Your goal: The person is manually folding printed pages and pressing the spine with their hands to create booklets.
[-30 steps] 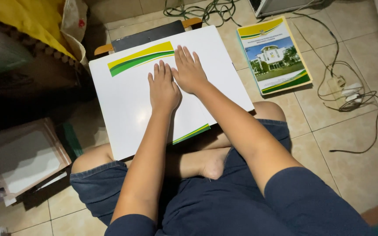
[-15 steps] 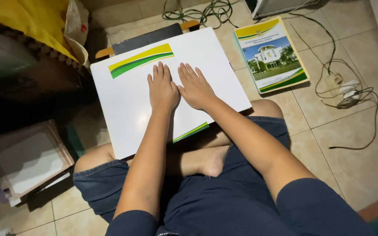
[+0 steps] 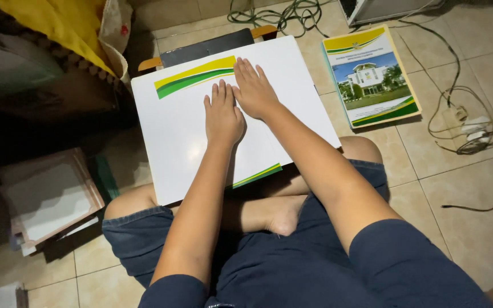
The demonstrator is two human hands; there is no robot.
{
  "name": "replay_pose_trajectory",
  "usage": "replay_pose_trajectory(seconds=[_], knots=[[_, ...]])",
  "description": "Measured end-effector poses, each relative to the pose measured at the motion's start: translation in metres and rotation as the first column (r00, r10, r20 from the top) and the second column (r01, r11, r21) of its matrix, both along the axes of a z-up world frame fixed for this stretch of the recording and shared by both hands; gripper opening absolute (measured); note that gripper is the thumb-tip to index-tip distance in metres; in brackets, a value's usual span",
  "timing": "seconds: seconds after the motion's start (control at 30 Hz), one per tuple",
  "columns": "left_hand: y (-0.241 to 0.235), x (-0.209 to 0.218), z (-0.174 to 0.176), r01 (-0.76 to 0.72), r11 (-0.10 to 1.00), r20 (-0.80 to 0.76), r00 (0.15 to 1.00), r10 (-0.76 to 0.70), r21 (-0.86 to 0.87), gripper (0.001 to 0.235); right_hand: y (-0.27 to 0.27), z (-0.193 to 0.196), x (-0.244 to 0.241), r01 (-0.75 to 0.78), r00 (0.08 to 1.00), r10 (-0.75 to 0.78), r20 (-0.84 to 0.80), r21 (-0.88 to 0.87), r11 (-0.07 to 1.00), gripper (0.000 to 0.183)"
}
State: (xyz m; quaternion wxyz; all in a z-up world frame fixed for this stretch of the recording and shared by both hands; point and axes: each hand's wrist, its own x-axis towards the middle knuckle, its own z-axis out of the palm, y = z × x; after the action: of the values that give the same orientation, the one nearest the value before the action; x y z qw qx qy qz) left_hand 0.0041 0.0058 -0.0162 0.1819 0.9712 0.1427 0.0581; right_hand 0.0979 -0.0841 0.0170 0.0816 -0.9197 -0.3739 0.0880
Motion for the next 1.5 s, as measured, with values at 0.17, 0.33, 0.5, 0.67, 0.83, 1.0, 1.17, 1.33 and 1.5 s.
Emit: replay_pose_trajectory(seconds=[0.17, 0.33, 0.5, 0.67, 0.83, 1.0, 1.17, 1.33, 1.5], knots=[[0.001, 0.001, -0.004, 0.007, 1.000, 0.018, 1.000, -0.007, 0.005, 0.060, -0.033, 0.006, -0.045, -0.012, 1.000, 0.011, -0.008, -0.024, 1.000, 0.062], [-0.002, -0.003, 0.000, 0.009, 1.000, 0.019, 1.000, -0.009, 0.012, 0.060, -0.056, 0.011, -0.073, -0.037, 0.998, 0.034, -0.051, -0.062, 0.997, 0.063], [0.000, 0.000, -0.001, 0.026, 1.000, -0.020, 0.999, -0.026, 0.012, 0.063, -0.034, 0.002, -0.043, -0.050, 0.999, 0.050, 0.000, -0.050, 0.997, 0.062], [0.005, 0.006, -0.019, 0.020, 1.000, 0.035, 0.999, -0.020, -0.013, 0.064, 0.004, -0.019, 0.017, -0.116, 0.992, 0.115, 0.044, 0.023, 0.993, 0.061], [0.007, 0.010, -0.028, 0.031, 0.999, 0.103, 0.994, -0.033, 0.026, 0.066, 0.023, -0.025, 0.039, -0.111, 0.993, 0.109, 0.043, 0.039, 0.993, 0.060], [0.002, 0.002, -0.006, 0.009, 1.000, -0.018, 1.000, -0.009, -0.011, 0.064, 0.008, -0.014, 0.013, -0.029, 0.999, 0.029, 0.036, -0.010, 1.000, 0.062], [0.001, -0.001, -0.006, 0.011, 1.000, -0.010, 1.000, -0.011, 0.001, 0.062, -0.003, -0.011, -0.003, -0.025, 1.000, 0.025, 0.008, -0.020, 0.999, 0.063], [0.002, 0.001, -0.009, 0.011, 1.000, -0.007, 1.000, -0.011, 0.011, 0.063, 0.004, -0.009, 0.006, -0.046, 0.998, 0.048, 0.036, -0.056, 0.997, 0.063], [0.002, 0.004, -0.005, 0.008, 1.000, -0.007, 1.000, -0.008, 0.010, 0.063, 0.010, -0.010, 0.015, -0.045, 0.998, 0.047, 0.035, -0.058, 0.997, 0.064]])
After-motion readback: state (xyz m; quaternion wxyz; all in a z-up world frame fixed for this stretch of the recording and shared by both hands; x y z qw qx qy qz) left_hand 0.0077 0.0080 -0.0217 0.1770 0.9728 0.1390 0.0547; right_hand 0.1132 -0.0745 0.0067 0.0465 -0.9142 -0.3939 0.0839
